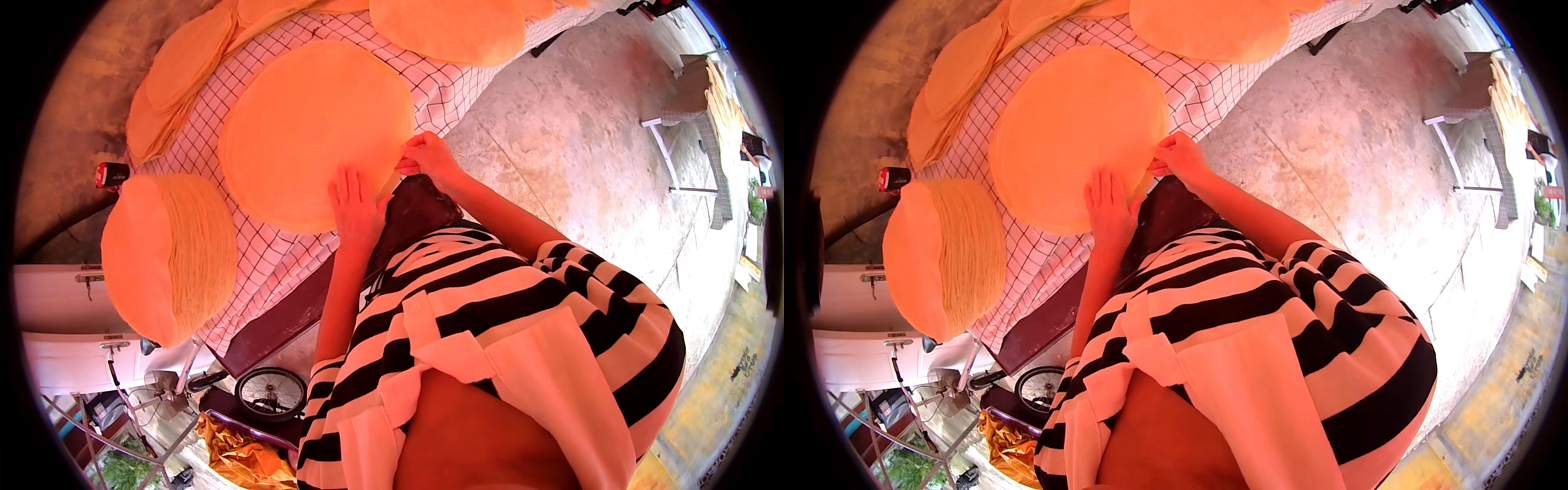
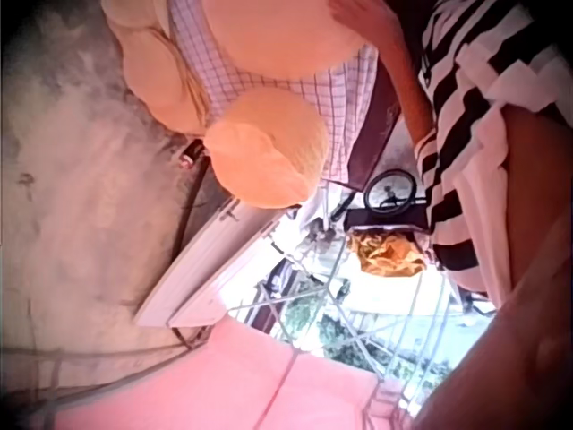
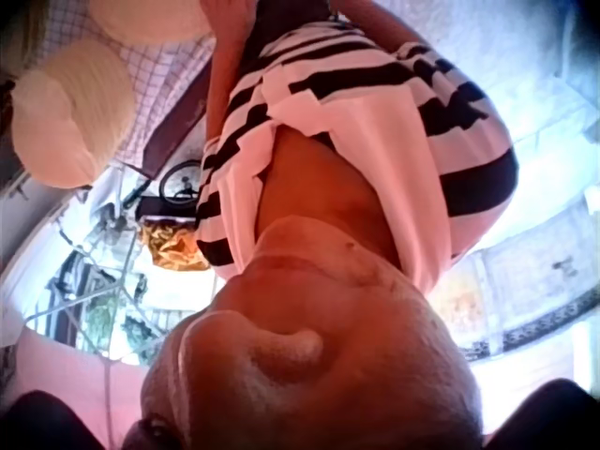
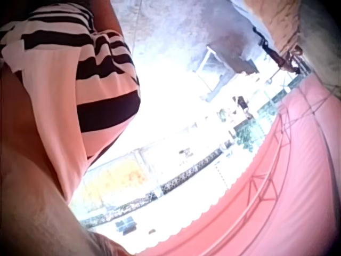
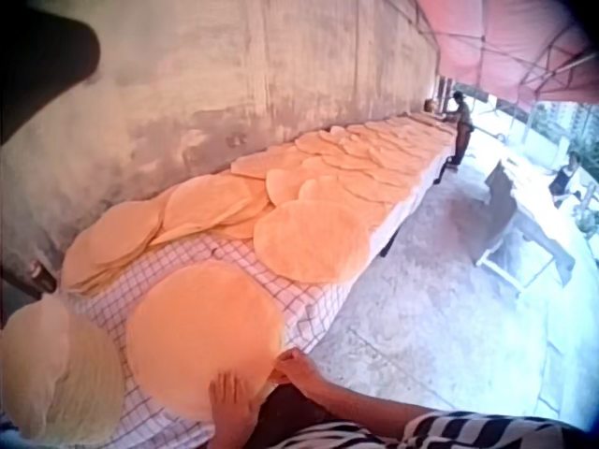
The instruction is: The person peels thin, round dough skins one by one from a stack and places them onto a separate stack on a table covered with a checkered cloth.
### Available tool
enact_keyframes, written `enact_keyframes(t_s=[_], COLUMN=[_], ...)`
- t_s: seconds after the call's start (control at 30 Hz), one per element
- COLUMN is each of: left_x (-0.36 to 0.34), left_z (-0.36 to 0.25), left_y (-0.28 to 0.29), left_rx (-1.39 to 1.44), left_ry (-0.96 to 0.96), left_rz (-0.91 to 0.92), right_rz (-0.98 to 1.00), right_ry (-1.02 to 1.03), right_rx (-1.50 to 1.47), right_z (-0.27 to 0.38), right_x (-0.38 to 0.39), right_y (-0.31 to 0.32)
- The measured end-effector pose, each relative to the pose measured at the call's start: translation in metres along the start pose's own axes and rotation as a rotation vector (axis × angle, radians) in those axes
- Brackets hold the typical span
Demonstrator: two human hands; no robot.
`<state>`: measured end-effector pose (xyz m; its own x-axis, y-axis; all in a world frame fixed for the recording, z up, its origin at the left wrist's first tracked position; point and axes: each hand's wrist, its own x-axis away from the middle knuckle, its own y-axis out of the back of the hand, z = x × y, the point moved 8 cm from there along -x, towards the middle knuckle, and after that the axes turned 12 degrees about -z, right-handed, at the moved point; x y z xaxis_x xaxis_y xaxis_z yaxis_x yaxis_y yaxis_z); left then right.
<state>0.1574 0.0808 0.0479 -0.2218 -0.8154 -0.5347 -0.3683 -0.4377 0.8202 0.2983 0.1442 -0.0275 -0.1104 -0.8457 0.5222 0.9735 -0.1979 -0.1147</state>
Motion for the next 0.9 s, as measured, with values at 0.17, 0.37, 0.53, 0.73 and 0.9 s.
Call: enact_keyframes(t_s=[0.17,0.37,0.53,0.73,0.9], left_x=[0.009,-0.008,-0.012,-0.027,-0.056], left_z=[0.022,0.050,0.080,0.046,0.091], left_y=[-0.013,-0.002,-0.007,-0.002,0.000], left_rx=[-0.033,0.336,0.550,0.117,0.278], left_ry=[0.050,0.397,0.694,0.283,0.670], left_rz=[-0.114,-0.074,0.010,-0.128,0.280], right_rz=[0.173,0.172,0.161,0.109,0.112], right_ry=[0.075,-0.014,-0.068,0.037,0.013], right_rx=[-0.126,-0.134,0.027,0.010,-0.010], right_z=[0.024,0.011,-0.001,-0.004,-0.008], right_x=[0.005,-0.001,-0.009,-0.017,-0.019], right_y=[-0.015,-0.018,-0.032,-0.036,-0.031])
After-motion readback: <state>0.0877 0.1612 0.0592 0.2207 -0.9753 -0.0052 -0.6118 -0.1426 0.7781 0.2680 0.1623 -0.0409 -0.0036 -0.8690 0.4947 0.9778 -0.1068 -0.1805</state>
